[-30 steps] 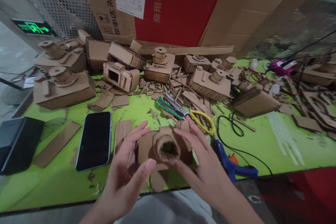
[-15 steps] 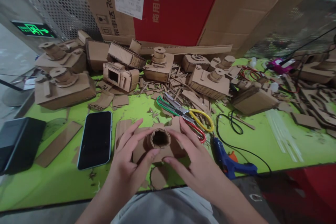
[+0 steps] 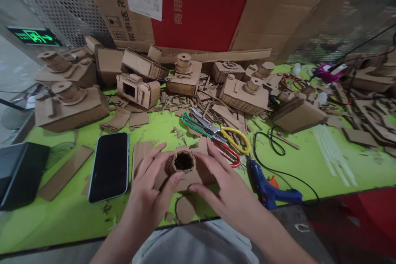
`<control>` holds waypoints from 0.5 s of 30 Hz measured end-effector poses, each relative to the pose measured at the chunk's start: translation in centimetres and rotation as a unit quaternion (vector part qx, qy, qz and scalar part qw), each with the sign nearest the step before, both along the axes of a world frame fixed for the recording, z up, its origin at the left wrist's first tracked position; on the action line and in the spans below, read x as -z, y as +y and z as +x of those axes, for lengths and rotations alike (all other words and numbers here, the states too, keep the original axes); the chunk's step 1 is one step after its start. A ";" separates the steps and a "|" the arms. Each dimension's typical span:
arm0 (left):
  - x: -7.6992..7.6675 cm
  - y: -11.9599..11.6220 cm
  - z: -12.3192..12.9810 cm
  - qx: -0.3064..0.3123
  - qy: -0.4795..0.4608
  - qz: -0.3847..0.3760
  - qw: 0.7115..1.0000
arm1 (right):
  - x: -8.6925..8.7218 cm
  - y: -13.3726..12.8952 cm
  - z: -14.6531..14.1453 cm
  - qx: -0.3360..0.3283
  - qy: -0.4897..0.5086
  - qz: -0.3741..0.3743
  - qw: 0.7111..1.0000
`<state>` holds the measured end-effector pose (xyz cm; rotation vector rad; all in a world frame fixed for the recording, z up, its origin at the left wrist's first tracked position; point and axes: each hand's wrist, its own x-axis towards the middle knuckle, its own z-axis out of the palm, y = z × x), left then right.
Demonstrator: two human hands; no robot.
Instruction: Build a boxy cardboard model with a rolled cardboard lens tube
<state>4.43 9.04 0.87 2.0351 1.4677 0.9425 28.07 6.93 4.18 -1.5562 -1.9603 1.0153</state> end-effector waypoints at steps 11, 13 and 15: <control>-0.8 -0.5 -0.3 -0.013 -0.010 0.043 0.999 | -2.2 -3.7 8.4 0.090 -0.113 0.141 0.979; -0.9 -0.3 -0.2 -0.007 -0.031 0.032 0.999 | -1.5 -5.2 11.7 0.115 -0.142 0.148 0.972; -0.8 0.0 0.0 0.000 -0.047 0.009 0.999 | -0.3 -6.6 14.4 0.125 -0.170 0.138 0.968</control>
